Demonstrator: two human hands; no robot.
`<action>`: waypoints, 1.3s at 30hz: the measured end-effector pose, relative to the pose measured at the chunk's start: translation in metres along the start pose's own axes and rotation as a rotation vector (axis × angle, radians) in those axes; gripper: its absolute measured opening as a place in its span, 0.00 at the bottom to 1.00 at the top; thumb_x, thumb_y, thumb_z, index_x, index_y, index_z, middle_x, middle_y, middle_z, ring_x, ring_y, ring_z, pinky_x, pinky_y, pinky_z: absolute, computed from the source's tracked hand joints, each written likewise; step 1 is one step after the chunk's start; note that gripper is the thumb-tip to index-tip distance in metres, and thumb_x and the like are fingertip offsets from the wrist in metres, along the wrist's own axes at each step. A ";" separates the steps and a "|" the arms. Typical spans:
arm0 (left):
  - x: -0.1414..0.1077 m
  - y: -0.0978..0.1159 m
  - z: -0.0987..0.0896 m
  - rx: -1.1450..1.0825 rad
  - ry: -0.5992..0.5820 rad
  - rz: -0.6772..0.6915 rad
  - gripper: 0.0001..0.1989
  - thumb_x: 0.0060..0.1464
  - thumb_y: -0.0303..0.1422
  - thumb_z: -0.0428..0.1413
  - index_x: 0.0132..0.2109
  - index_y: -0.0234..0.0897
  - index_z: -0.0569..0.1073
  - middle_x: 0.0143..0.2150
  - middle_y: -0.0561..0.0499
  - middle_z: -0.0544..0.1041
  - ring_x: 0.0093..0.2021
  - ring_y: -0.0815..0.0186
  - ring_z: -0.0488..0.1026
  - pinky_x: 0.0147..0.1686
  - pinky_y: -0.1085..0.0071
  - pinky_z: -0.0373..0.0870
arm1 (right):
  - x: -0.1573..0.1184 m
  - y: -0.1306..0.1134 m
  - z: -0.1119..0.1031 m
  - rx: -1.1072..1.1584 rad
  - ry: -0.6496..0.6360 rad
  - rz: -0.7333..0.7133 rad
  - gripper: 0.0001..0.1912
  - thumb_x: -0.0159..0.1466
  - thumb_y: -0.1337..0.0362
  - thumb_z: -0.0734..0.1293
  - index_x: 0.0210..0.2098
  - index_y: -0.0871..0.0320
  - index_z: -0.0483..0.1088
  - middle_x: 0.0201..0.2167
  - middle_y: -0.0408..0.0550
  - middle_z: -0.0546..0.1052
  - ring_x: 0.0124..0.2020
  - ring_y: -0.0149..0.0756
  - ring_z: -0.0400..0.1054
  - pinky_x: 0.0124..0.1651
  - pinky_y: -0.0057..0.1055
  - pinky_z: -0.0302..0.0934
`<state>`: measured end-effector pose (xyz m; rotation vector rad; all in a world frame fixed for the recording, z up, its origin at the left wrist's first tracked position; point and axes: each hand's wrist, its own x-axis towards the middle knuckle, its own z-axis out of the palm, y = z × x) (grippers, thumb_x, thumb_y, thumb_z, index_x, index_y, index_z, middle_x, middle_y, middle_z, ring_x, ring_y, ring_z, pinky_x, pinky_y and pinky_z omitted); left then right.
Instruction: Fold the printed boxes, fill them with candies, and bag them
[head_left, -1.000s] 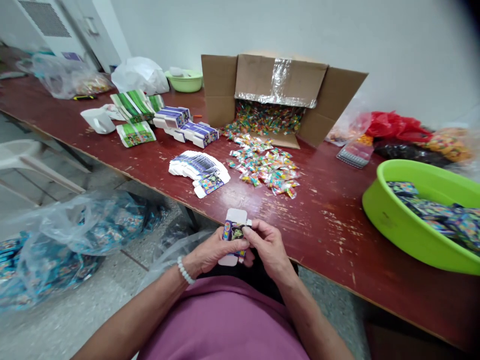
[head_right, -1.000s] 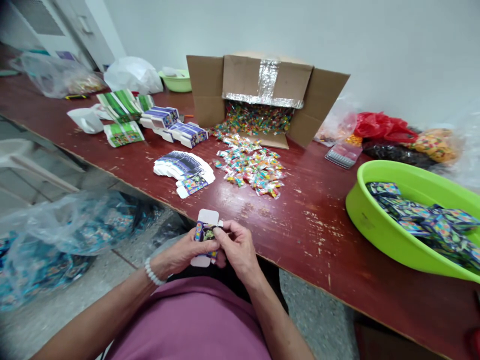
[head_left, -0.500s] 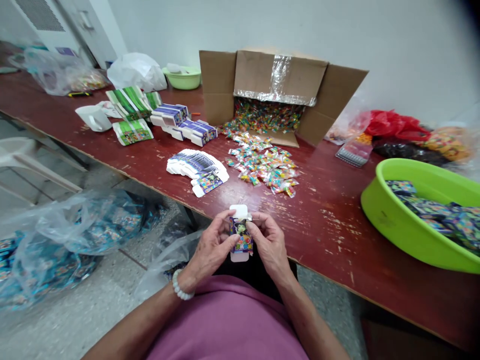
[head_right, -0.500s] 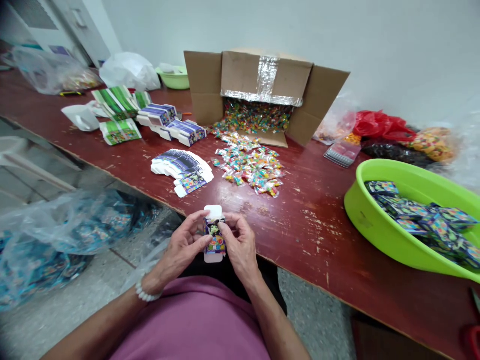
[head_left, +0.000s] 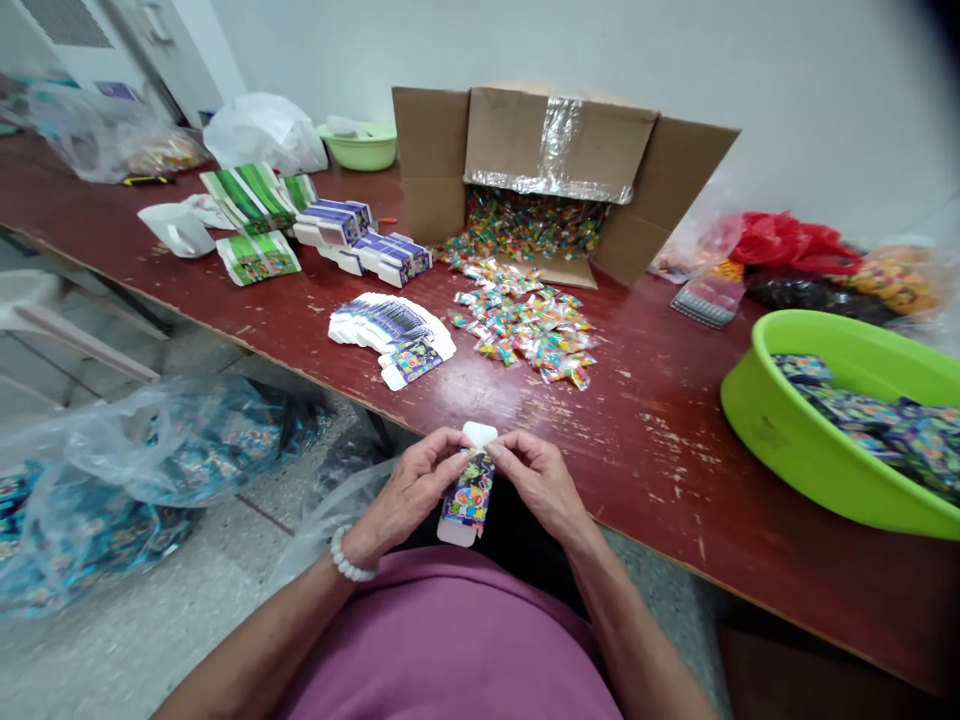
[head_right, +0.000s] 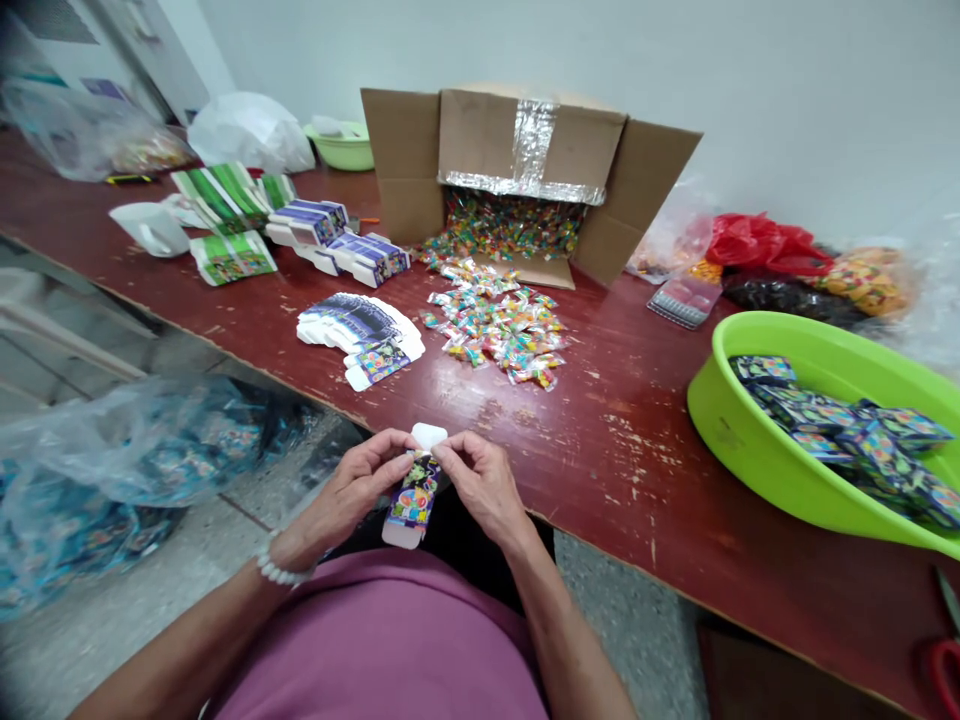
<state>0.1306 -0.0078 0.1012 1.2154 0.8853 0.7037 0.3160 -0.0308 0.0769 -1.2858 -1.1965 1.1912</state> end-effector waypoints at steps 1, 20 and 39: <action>0.000 -0.001 0.000 -0.021 0.002 -0.004 0.12 0.60 0.41 0.58 0.45 0.37 0.72 0.38 0.52 0.75 0.37 0.67 0.70 0.37 0.73 0.67 | 0.000 0.000 0.000 -0.043 -0.006 -0.015 0.14 0.63 0.53 0.70 0.31 0.58 0.76 0.27 0.43 0.75 0.30 0.32 0.65 0.35 0.29 0.59; 0.001 -0.006 0.007 -0.449 -0.148 -0.397 0.27 0.61 0.55 0.50 0.50 0.34 0.71 0.33 0.46 0.79 0.22 0.63 0.76 0.22 0.70 0.71 | -0.005 -0.004 0.007 -0.112 0.077 -0.222 0.09 0.66 0.57 0.68 0.37 0.54 0.79 0.36 0.47 0.80 0.38 0.38 0.73 0.43 0.34 0.65; 0.004 -0.009 0.011 -0.118 -0.040 -0.213 0.32 0.61 0.58 0.46 0.53 0.34 0.73 0.27 0.50 0.76 0.18 0.71 0.70 0.19 0.76 0.67 | -0.001 -0.021 0.003 0.067 -0.079 -0.097 0.08 0.64 0.58 0.70 0.35 0.55 0.78 0.36 0.47 0.82 0.35 0.37 0.75 0.40 0.33 0.67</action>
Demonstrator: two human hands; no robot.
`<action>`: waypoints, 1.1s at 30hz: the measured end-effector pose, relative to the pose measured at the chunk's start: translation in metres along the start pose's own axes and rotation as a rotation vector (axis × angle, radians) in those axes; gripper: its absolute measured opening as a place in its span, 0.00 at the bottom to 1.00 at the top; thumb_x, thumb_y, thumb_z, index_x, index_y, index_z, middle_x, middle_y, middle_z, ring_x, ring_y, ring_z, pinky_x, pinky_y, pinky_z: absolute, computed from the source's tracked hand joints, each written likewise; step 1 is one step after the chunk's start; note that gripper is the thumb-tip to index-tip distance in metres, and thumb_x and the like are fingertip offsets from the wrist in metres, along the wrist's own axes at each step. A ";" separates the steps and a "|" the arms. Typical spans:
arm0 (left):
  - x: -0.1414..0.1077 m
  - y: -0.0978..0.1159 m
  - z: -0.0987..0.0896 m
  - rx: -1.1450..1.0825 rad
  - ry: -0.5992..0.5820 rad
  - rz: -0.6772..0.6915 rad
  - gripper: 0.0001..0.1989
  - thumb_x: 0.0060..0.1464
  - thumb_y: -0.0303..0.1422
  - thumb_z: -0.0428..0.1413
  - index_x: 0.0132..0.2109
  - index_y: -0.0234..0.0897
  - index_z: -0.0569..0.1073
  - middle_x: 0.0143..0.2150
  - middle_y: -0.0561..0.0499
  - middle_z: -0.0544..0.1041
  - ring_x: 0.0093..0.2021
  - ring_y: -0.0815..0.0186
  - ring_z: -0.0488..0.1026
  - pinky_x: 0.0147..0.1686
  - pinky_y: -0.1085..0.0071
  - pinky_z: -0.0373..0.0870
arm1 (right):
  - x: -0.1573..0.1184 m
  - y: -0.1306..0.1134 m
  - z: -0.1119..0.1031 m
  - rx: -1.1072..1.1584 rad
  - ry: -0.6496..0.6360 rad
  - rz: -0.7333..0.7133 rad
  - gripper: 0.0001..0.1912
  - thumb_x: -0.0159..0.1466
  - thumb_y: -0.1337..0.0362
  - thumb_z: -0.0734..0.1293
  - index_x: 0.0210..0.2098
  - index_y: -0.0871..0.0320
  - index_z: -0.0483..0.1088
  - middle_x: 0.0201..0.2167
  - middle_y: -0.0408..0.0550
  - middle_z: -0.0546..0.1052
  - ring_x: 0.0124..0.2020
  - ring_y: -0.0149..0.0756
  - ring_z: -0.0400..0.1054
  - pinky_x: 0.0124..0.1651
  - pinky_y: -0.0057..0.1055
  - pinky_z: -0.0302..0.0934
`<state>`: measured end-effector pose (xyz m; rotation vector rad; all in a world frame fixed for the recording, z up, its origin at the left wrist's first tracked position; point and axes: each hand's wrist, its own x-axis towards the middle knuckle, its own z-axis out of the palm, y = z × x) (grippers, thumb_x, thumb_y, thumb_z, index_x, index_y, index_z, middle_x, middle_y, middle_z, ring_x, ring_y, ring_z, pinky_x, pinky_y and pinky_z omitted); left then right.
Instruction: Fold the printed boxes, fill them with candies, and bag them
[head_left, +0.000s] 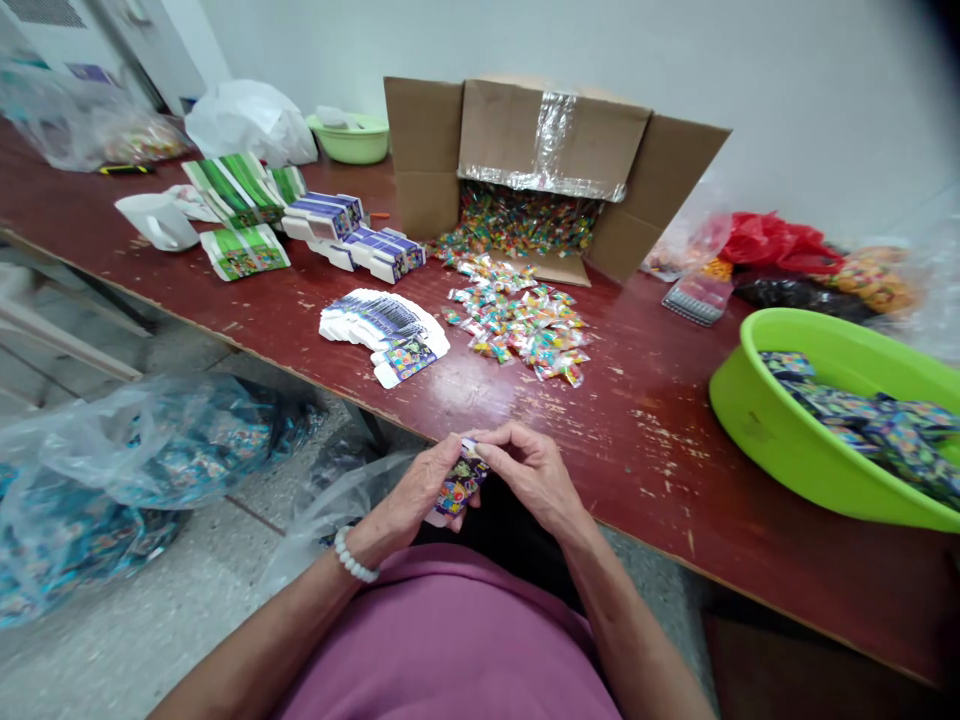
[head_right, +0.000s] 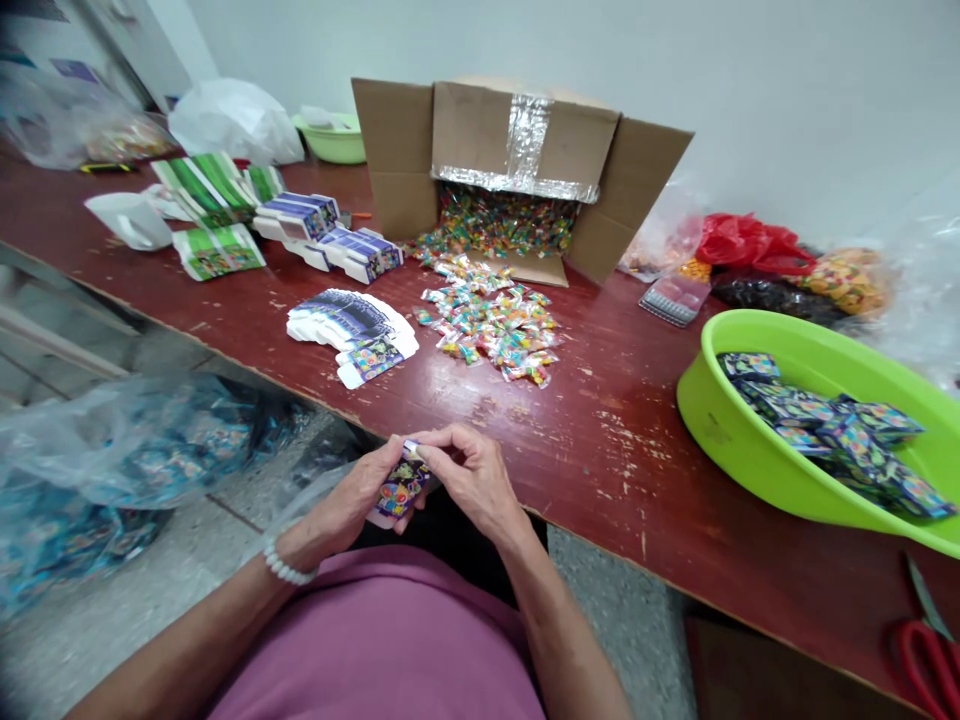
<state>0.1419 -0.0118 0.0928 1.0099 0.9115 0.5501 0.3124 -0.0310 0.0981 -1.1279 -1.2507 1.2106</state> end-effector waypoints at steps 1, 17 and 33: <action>-0.001 -0.001 0.000 -0.012 0.001 0.009 0.32 0.62 0.57 0.46 0.57 0.36 0.71 0.27 0.50 0.76 0.19 0.70 0.70 0.19 0.76 0.67 | -0.003 -0.002 0.000 -0.031 -0.051 -0.053 0.09 0.66 0.58 0.68 0.36 0.54 0.78 0.41 0.47 0.81 0.40 0.38 0.75 0.45 0.34 0.67; -0.014 -0.037 -0.015 -0.322 -0.200 -0.197 0.18 0.46 0.34 0.68 0.42 0.35 0.71 0.35 0.51 0.74 0.34 0.67 0.73 0.39 0.68 0.70 | 0.085 0.043 -0.149 -0.837 0.697 0.262 0.17 0.56 0.53 0.71 0.40 0.58 0.79 0.48 0.61 0.74 0.51 0.58 0.68 0.54 0.50 0.59; -0.007 -0.002 -0.059 0.318 -0.254 -0.178 0.16 0.50 0.34 0.56 0.47 0.38 0.69 0.39 0.52 0.75 0.33 0.65 0.73 0.29 0.74 0.65 | 0.021 0.022 -0.113 0.001 0.494 0.192 0.24 0.45 0.47 0.78 0.33 0.56 0.74 0.29 0.43 0.76 0.27 0.30 0.68 0.32 0.29 0.65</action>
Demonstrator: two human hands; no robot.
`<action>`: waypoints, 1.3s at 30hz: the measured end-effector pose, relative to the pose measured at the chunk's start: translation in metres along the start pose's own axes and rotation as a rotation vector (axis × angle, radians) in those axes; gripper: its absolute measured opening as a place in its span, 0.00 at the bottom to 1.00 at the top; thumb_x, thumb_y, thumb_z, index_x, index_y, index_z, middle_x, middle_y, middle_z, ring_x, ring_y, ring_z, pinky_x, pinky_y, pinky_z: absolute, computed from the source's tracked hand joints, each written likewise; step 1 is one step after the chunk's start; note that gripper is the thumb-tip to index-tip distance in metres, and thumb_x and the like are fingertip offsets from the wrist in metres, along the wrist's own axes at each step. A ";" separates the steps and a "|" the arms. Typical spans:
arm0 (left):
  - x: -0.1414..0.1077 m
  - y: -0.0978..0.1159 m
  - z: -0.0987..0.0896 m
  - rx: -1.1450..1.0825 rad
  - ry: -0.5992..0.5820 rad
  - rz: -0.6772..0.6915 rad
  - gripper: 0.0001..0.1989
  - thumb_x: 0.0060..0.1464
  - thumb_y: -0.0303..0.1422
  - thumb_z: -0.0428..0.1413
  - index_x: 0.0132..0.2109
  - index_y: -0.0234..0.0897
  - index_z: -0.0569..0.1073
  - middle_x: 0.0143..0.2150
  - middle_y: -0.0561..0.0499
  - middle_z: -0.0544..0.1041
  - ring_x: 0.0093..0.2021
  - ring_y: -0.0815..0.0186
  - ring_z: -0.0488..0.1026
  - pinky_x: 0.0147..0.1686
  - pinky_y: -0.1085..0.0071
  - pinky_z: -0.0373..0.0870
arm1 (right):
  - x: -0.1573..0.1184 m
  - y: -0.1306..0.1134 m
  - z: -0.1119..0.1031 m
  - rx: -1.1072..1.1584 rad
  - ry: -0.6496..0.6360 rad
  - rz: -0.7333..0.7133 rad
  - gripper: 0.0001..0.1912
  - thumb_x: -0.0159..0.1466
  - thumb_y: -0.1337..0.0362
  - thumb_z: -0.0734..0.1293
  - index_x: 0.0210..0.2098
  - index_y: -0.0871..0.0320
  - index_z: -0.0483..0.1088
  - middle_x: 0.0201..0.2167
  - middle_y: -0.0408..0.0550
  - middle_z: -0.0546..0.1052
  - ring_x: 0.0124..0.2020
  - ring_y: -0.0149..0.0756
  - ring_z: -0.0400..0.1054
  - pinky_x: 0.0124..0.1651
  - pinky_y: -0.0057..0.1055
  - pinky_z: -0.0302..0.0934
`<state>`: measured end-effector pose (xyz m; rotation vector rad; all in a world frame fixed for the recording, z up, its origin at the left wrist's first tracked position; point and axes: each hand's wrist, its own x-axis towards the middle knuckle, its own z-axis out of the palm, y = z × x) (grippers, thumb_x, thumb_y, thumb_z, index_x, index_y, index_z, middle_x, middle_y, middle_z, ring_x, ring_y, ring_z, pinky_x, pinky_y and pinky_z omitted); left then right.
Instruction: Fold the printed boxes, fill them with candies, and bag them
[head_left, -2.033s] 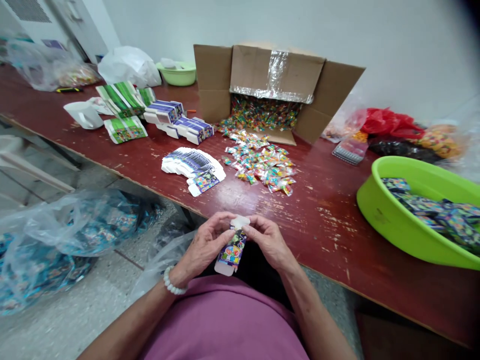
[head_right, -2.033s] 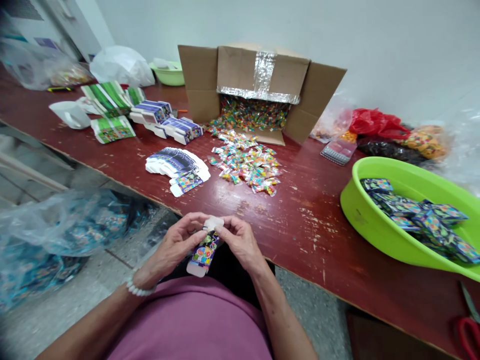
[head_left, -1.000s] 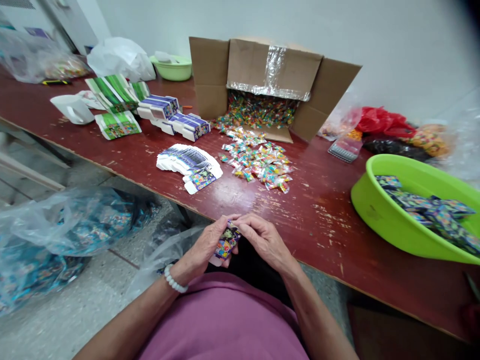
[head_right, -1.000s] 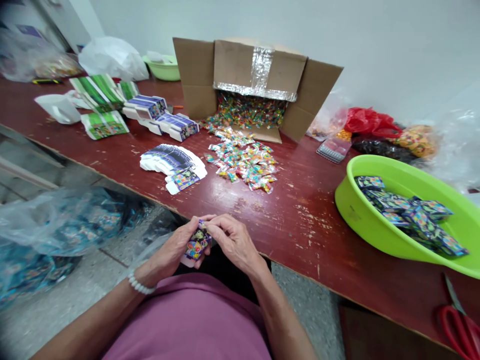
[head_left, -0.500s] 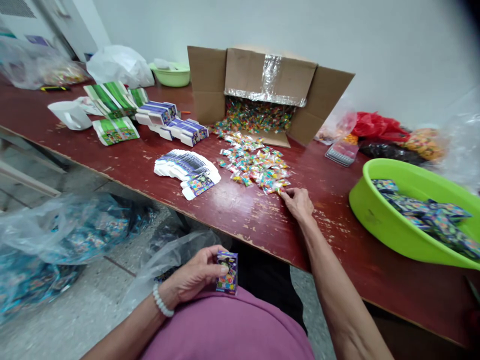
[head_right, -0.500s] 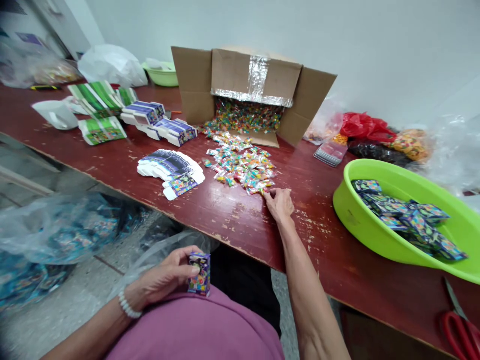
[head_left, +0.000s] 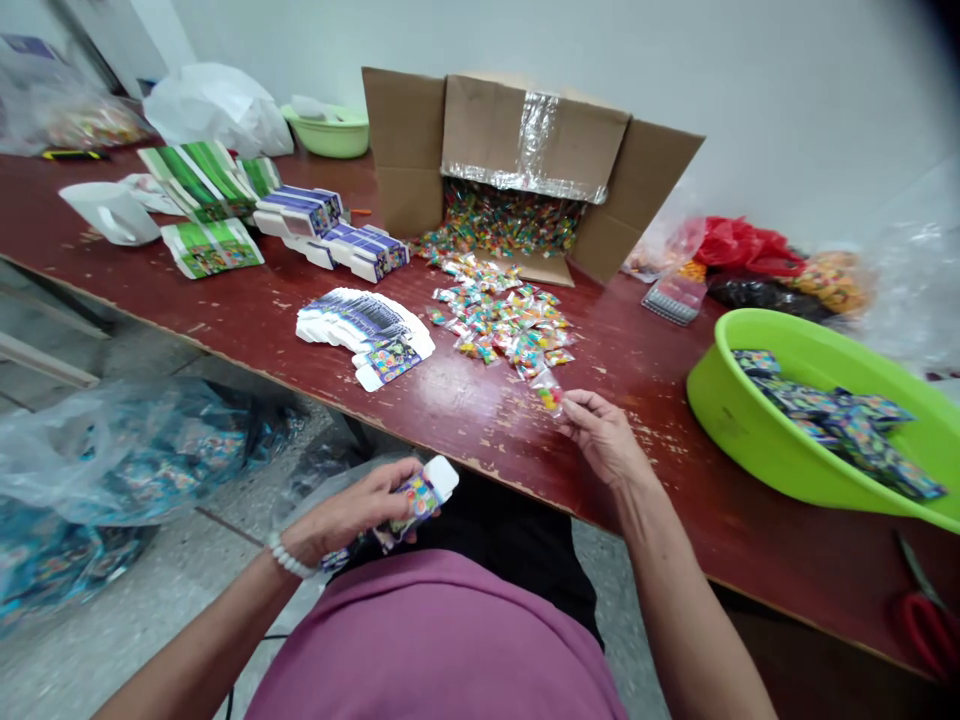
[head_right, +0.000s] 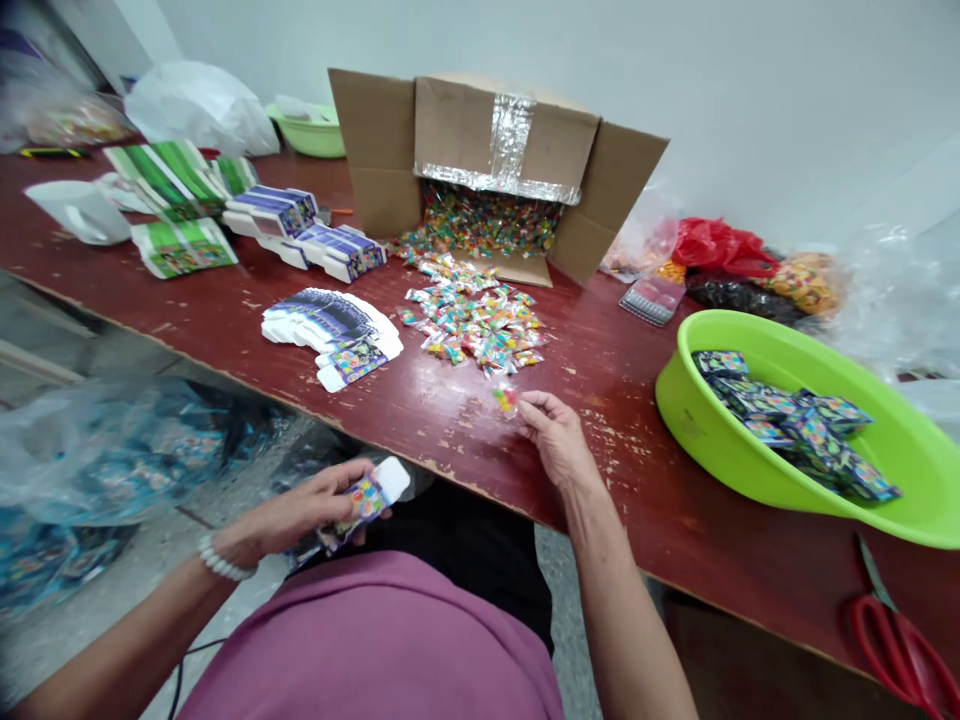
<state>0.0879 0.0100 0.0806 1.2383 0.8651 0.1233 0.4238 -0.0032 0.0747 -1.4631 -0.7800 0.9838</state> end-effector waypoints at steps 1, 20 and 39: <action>0.003 0.003 0.004 -0.070 0.018 0.021 0.17 0.50 0.34 0.56 0.49 0.38 0.68 0.41 0.49 0.76 0.33 0.64 0.75 0.29 0.73 0.66 | -0.008 -0.003 0.006 0.078 -0.046 0.037 0.23 0.44 0.50 0.79 0.33 0.56 0.74 0.29 0.42 0.76 0.27 0.29 0.67 0.31 0.28 0.64; 0.003 0.028 0.021 -0.065 -0.046 0.153 0.23 0.45 0.26 0.54 0.51 0.38 0.71 0.38 0.52 0.76 0.31 0.70 0.71 0.28 0.77 0.67 | -0.060 -0.019 0.047 -0.053 -0.529 0.146 0.13 0.54 0.58 0.75 0.35 0.58 0.75 0.30 0.44 0.79 0.28 0.31 0.71 0.34 0.29 0.64; 0.010 0.012 0.045 -0.202 -0.029 0.156 0.26 0.45 0.26 0.54 0.54 0.37 0.71 0.36 0.52 0.74 0.29 0.69 0.68 0.26 0.76 0.67 | -0.080 -0.036 0.074 -0.664 -0.483 -0.497 0.09 0.61 0.72 0.64 0.36 0.55 0.75 0.28 0.43 0.79 0.27 0.33 0.71 0.32 0.28 0.60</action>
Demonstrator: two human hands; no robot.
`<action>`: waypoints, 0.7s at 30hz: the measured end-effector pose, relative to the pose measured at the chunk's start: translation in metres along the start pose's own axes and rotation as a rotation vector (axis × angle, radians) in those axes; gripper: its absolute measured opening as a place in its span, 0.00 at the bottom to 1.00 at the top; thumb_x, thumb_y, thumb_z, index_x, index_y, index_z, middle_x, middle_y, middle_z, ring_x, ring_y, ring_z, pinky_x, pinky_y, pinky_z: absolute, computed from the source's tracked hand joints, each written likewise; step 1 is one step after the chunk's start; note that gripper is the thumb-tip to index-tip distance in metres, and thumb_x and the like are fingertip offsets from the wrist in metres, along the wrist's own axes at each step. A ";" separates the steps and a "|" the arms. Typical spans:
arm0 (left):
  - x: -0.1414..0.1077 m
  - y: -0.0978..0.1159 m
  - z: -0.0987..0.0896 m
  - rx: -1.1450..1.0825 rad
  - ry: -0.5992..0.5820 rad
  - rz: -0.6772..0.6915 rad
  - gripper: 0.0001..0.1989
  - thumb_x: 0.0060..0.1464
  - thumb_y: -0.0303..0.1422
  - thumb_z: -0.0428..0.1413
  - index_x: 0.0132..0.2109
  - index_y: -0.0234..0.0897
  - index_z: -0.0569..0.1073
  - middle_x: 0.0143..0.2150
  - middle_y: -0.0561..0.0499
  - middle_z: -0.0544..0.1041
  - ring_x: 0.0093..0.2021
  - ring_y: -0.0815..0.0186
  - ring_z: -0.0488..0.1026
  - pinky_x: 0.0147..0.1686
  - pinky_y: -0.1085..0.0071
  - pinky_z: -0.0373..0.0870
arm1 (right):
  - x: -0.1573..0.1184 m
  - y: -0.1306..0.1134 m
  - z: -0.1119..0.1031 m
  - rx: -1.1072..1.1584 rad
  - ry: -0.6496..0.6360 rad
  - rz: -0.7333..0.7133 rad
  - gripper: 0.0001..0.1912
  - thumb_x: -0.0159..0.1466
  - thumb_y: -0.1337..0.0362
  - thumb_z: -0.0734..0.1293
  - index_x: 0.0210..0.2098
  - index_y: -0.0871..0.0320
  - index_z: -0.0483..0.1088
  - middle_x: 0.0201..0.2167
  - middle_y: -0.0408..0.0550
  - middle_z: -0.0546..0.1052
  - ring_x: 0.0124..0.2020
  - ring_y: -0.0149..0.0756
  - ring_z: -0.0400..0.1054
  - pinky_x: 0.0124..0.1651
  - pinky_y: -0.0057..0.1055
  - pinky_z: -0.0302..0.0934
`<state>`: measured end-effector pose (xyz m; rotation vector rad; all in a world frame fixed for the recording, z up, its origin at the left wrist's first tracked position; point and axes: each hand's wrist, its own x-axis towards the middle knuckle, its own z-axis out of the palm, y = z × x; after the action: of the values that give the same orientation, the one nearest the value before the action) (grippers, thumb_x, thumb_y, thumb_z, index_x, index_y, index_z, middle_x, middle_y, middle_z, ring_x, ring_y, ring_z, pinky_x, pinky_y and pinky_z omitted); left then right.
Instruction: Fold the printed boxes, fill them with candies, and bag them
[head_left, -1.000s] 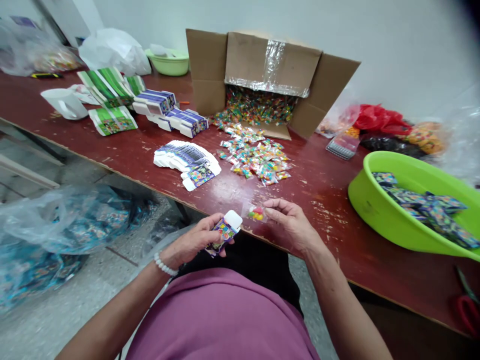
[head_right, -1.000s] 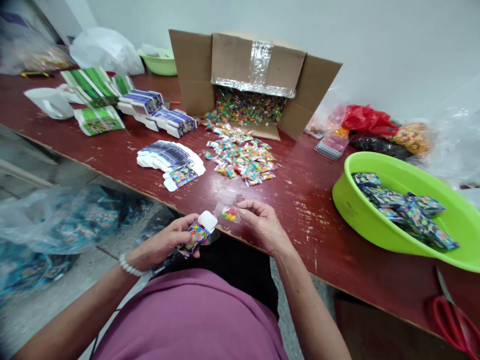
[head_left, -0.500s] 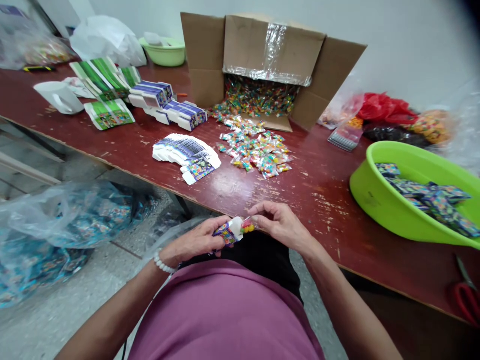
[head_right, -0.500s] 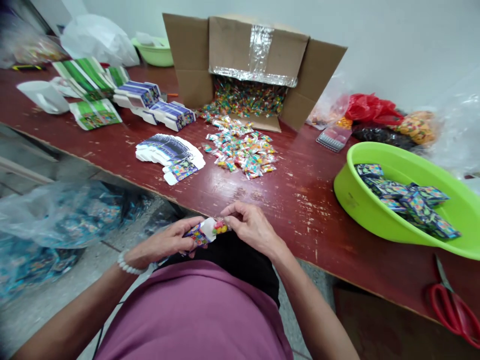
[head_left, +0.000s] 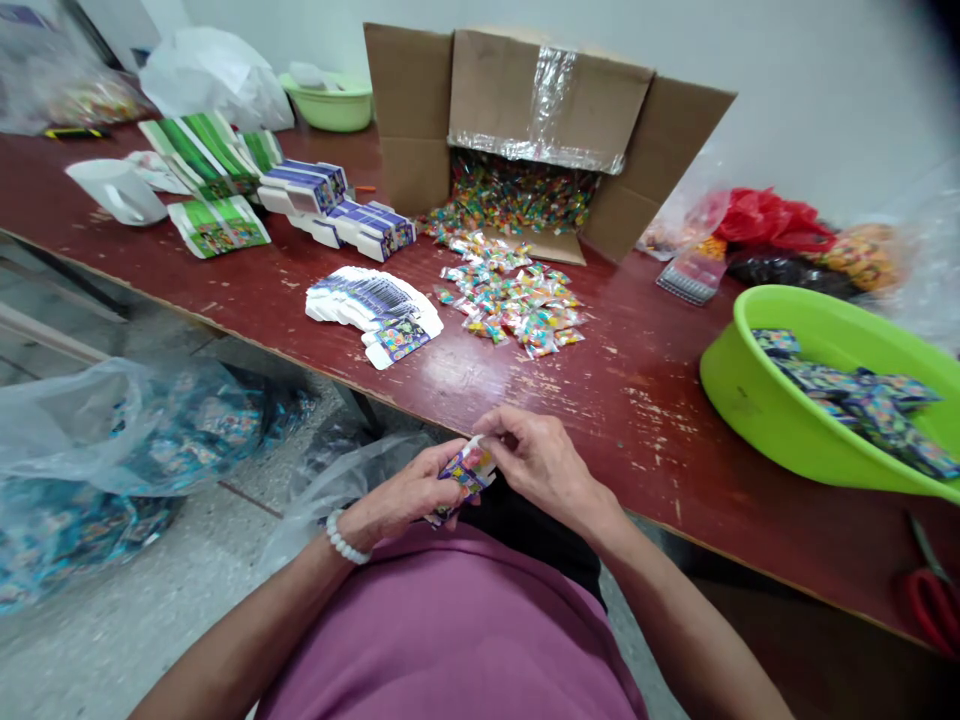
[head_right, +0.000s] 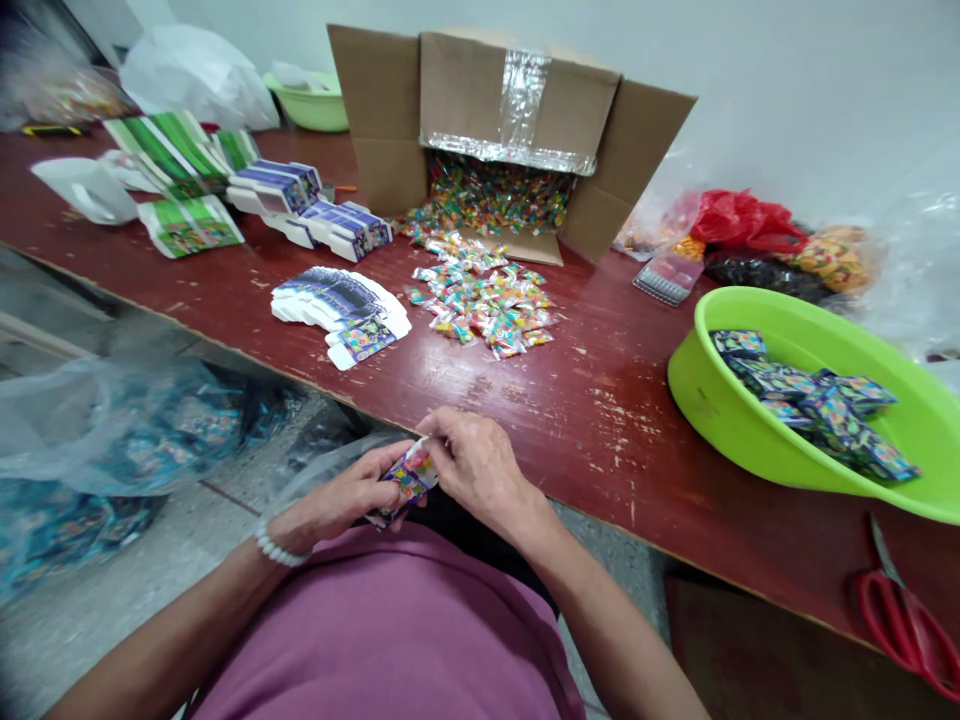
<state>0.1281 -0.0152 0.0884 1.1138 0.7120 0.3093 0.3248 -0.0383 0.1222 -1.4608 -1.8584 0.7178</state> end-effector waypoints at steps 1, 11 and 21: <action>0.000 0.000 0.000 -0.006 0.001 0.003 0.26 0.45 0.26 0.54 0.54 0.37 0.71 0.36 0.52 0.74 0.29 0.70 0.68 0.26 0.76 0.66 | 0.001 0.002 -0.001 -0.003 0.023 0.008 0.08 0.61 0.71 0.64 0.36 0.55 0.75 0.27 0.43 0.79 0.26 0.33 0.71 0.31 0.28 0.60; 0.003 0.001 0.002 -0.057 0.054 0.034 0.24 0.43 0.24 0.54 0.50 0.38 0.72 0.33 0.55 0.72 0.27 0.71 0.67 0.25 0.76 0.68 | -0.011 -0.007 0.013 -0.035 0.020 -0.060 0.06 0.65 0.68 0.65 0.34 0.53 0.74 0.30 0.46 0.78 0.31 0.37 0.70 0.37 0.33 0.61; 0.005 0.006 0.005 -0.451 0.217 0.004 0.22 0.58 0.48 0.55 0.46 0.31 0.75 0.32 0.44 0.79 0.25 0.63 0.75 0.21 0.70 0.72 | -0.009 0.020 0.013 0.686 0.081 0.316 0.17 0.57 0.56 0.75 0.42 0.54 0.72 0.32 0.42 0.76 0.31 0.33 0.69 0.36 0.29 0.65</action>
<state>0.1364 -0.0134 0.0929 0.6585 0.7834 0.5702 0.3281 -0.0426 0.0979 -1.2911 -1.1440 1.2724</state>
